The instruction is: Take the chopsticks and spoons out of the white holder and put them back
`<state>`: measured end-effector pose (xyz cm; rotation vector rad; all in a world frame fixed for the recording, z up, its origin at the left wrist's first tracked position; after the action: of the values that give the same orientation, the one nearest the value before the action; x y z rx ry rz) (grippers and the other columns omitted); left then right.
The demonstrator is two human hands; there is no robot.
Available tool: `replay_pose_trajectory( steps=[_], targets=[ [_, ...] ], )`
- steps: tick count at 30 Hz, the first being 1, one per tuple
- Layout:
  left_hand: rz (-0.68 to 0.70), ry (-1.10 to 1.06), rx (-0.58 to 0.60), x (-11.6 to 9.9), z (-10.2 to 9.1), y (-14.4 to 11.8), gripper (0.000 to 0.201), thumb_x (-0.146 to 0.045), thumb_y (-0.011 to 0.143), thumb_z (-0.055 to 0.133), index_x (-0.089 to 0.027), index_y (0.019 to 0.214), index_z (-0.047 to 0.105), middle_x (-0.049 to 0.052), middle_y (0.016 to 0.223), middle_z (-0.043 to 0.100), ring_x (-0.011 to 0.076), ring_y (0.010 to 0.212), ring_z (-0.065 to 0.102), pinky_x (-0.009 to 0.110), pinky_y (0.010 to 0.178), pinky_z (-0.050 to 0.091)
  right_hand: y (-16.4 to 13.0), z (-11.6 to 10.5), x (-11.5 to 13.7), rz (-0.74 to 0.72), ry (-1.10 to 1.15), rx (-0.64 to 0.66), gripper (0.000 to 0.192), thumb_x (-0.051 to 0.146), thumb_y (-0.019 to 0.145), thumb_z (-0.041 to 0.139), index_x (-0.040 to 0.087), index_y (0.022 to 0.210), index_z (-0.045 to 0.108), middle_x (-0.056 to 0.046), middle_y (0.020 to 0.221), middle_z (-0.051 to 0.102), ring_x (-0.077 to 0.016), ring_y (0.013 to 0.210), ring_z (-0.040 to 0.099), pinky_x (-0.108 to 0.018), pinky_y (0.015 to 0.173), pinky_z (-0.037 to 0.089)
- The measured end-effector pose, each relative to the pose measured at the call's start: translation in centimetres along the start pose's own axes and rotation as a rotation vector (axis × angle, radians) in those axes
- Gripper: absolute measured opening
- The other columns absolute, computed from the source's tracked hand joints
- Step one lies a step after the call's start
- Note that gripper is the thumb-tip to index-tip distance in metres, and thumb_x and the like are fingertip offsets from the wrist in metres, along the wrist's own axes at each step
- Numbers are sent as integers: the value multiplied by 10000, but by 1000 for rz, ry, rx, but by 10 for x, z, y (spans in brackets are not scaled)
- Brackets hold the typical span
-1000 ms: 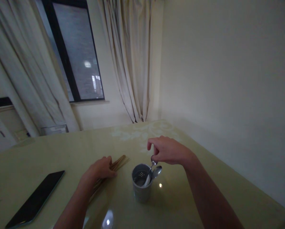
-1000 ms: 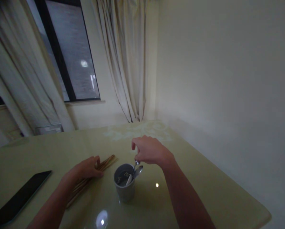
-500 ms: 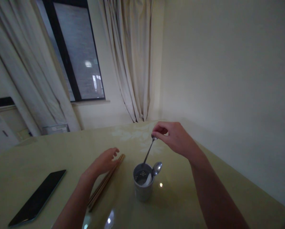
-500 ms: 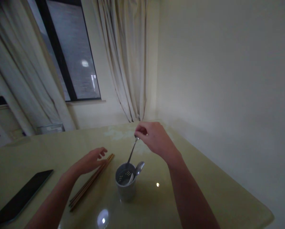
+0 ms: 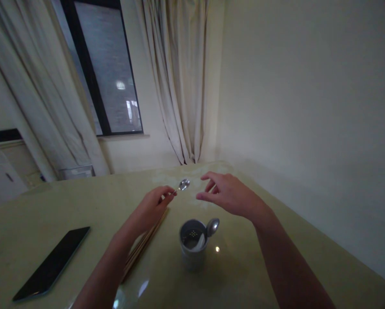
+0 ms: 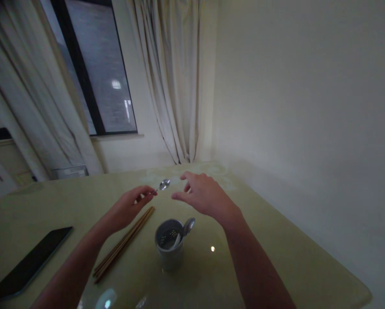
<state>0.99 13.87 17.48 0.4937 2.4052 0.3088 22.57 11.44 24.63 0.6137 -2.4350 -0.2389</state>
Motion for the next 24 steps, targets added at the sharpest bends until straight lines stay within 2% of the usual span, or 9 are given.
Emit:
replay_pose_trajectory(
  steps=[2,4,6,8,11,16,19,24],
  targets=[
    [-110,233,111,48,2,-2,250,-322,984,539,-214,1019,762,86,1026,774,229,969,701,319,876,513,-6,9,-6,26,-125,119,618,510,840,838,176,1335,679,-103,951,826,-283,854,767,-335,714,530],
    [-303,441,197,99,4,-9,240,-260,976,538,-221,1002,774,104,1101,782,241,1064,709,317,913,501,-10,16,-9,38,-238,182,680,550,811,846,182,1354,665,-121,982,819,-318,906,760,-351,728,514],
    [-391,493,224,131,7,-17,215,-230,949,570,-224,992,781,118,1125,791,254,1076,724,323,900,507,-12,21,-12,58,-344,203,700,598,793,837,176,1326,674,-158,1034,807,-364,963,747,-371,733,503],
    [-450,513,237,149,10,-24,185,-223,913,616,-235,998,780,122,1127,795,261,1043,742,326,863,517,-13,25,-14,76,-416,218,723,653,774,821,171,1295,684,-193,1086,792,-400,996,735,-384,725,496],
    [-500,530,259,160,16,-31,160,-210,862,670,-257,976,771,99,1086,802,254,1001,754,313,824,517,-13,30,-16,73,-443,250,759,667,715,850,185,1278,686,-194,1103,786,-395,981,734,-373,706,485],
    [-489,529,301,162,24,-31,182,-138,830,660,-235,951,755,90,1060,802,231,976,750,288,807,498,-16,41,-9,-44,-341,341,649,472,675,921,209,1219,683,-90,915,794,-323,900,729,-317,637,421],
    [-456,524,320,157,27,-27,175,-139,829,655,-212,958,749,105,1061,797,234,990,741,286,811,490,-17,45,-3,-78,-254,374,534,298,695,906,206,1170,682,-47,848,779,-271,834,711,-293,616,397],
    [-358,508,311,137,29,-19,196,-327,906,624,-192,1011,720,139,1125,766,266,1047,709,314,840,483,-15,42,10,-203,-150,358,300,97,759,772,208,1028,695,-45,987,768,-212,867,674,-286,700,444]
  ],
)
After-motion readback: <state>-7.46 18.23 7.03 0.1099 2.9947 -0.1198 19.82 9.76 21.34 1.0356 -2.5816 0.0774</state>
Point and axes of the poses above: each hand's wrist, its own y-axis towards the middle knuckle, its own z-axis out of the palm, x = y × z, the point moved 8 cm from there along y, towards the middle knuckle
